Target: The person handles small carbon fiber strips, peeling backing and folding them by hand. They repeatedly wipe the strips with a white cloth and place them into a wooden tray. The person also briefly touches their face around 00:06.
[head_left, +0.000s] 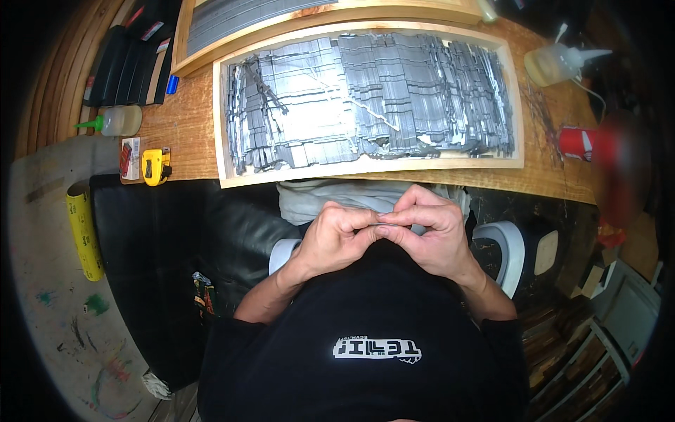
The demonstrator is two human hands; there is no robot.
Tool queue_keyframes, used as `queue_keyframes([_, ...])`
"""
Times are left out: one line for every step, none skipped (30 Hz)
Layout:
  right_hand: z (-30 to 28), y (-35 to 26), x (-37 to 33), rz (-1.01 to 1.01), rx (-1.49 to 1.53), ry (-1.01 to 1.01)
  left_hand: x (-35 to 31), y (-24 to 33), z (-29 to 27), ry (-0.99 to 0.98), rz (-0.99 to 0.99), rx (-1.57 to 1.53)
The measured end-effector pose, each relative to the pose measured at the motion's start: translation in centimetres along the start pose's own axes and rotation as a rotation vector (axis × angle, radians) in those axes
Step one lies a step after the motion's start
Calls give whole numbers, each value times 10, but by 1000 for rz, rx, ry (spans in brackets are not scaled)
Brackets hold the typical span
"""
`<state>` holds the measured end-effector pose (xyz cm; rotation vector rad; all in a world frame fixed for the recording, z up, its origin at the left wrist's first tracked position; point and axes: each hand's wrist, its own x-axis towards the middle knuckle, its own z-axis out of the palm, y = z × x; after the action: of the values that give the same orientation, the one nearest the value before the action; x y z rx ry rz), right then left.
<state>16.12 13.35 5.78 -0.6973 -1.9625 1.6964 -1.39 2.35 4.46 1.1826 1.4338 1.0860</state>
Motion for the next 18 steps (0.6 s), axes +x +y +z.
queue_keyframes([0, 0, 0, -1, 3, 4, 0, 1, 0, 3, 0, 7])
queue_keyframes([1, 0, 0, -3, 5, 7, 0, 1, 1, 5, 1, 15])
queue_keyframes([1, 1, 0, -20, -8, 13, 0, -1, 3, 36, 42, 10])
queue_keyframes([1, 3, 0, -37, -21, 18, 0, -6, 7, 67, 83, 5])
queue_keyframes([1, 5, 0, -54, -35, 24, 0, -8, 10, 97, 124, 0])
queue_keyframes([0, 8, 0, -76, -75, 17, -1, -6, 10, 47, 62, 6])
queue_keyframes([-3, 13, -1, -97, -115, 11, -2, -3, 9, -3, 1, 11])
queue_keyframes([-5, 16, -1, -118, -155, 6, -3, -1, 9, -55, -60, 16])
queue_keyframes([-4, 14, -1, -88, -155, 40, -5, 0, 12, 13, -93, -63])
queue_keyframes([-3, 9, 0, -58, -154, 75, -6, 0, 16, 80, -127, -142])
queue_keyframes([-2, 3, -1, -27, -154, 110, -6, -1, 19, 146, -160, -222])
queue_keyframes([-5, -5, -4, 48, -165, 101, -4, -3, 17, 214, -197, -325])
queue_keyframes([-9, 0, -10, 40, -179, 19, -2, -3, 13, 253, -155, -428])
queue_keyframes([-15, 9, -17, 32, -193, -64, 0, 1, 7, 287, -158, -486])
queue_keyframes([-20, 16, -23, 28, -210, -143, 1, 2, 2, 316, -162, -547])
queue_keyframes([-20, 18, -28, 83, -123, -222, 2, -4, -1, 298, -184, -597])
queue_keyframes([-19, 20, -30, 44, -119, -231, 3, -4, 1, 272, -181, -604])
queue_keyframes([-17, 22, -31, 6, -114, -240, 5, -2, 2, 245, -179, -609])
